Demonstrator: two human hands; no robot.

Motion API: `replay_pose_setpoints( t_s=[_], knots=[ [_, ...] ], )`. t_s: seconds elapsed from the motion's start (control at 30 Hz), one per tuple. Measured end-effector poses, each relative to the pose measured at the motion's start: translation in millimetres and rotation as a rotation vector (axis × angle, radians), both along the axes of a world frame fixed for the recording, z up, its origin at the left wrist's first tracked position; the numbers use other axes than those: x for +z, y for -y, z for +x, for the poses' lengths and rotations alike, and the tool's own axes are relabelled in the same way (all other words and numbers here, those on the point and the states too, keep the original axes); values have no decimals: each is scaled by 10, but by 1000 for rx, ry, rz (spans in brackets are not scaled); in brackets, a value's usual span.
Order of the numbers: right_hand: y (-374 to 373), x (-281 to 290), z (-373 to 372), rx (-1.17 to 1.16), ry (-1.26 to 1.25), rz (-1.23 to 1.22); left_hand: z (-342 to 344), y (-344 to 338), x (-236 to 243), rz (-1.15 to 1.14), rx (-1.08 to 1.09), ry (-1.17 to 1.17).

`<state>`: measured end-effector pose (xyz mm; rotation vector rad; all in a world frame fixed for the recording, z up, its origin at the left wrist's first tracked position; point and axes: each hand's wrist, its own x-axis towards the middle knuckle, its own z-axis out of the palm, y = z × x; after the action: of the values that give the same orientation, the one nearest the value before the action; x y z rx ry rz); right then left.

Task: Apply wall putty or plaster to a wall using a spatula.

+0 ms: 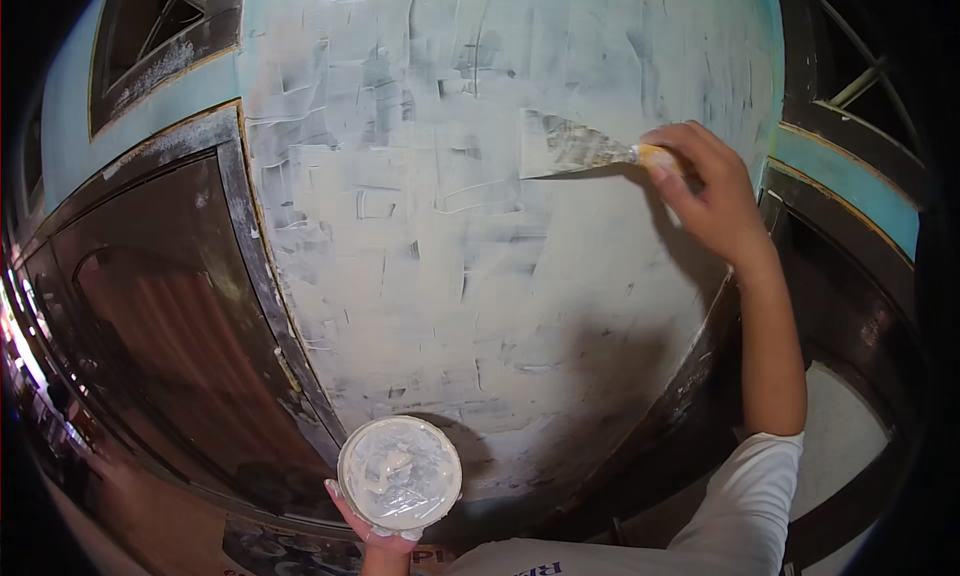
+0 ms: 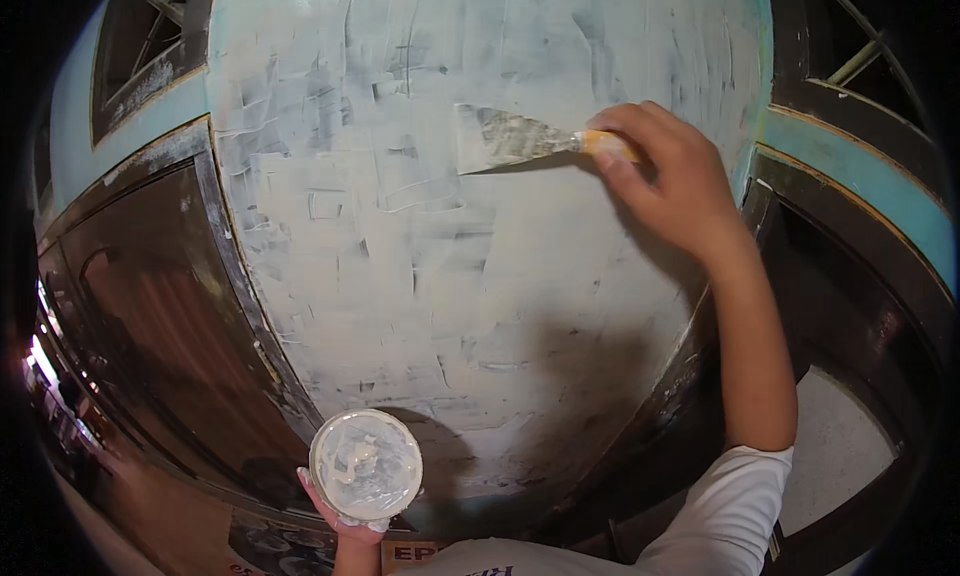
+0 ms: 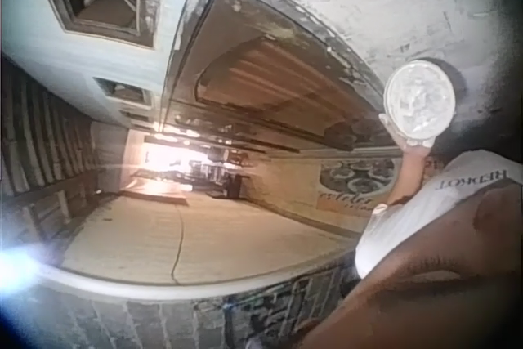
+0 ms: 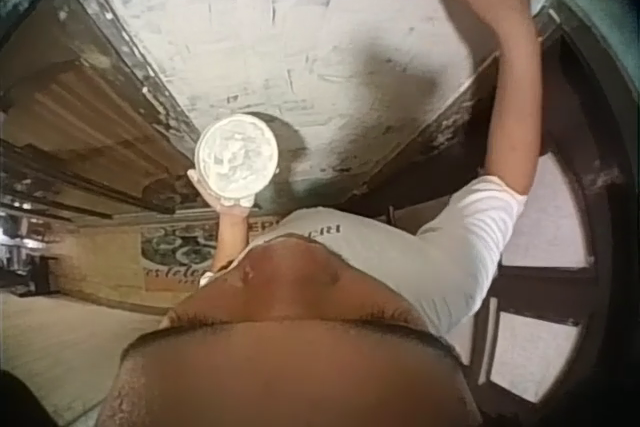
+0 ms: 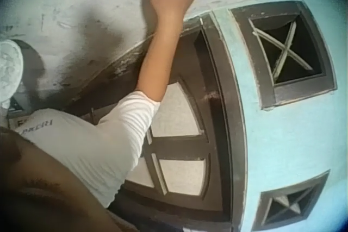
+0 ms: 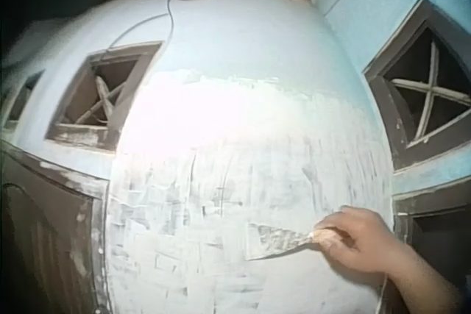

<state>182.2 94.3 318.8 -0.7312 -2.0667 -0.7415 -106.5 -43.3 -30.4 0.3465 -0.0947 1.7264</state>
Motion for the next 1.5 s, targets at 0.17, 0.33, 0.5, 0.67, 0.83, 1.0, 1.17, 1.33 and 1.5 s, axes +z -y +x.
replay_pose_setpoints(
  t_s=[0.17, 0.33, 0.5, 0.67, 0.83, 1.0, 1.17, 1.33, 1.5],
  knots=[
    [75, 134, -158, 148, -110, -107, 13, 17, 40, -24, -37, 178],
    [33, 140, -673, -40, 36, -30, 41, -146, -130, 126, 306, -416],
    [-41, 362, -184, 26, -76, -16, 52, -63, -58, 54, 56, 221],
    [-43, 509, -335, 152, -86, -52, -1, -139, -144, -129, 107, -66],
    [-43, 534, -468, 9, 55, 110, 2, -58, -75, -47, 77, -122],
    [34, 788, 33, 36, -154, -117, -29, 73, -21, -218, 142, 51],
    [-7, 741, -479, 107, -11, 45, -35, -3, -12, 134, 70, -185],
    [-56, 1039, -286, 4, 45, 53, -41, 52, 89, -169, 1, 116],
    [99, 1248, -46, 13, -60, 22, 5, 89, 102, -146, -36, 134]
  ],
)
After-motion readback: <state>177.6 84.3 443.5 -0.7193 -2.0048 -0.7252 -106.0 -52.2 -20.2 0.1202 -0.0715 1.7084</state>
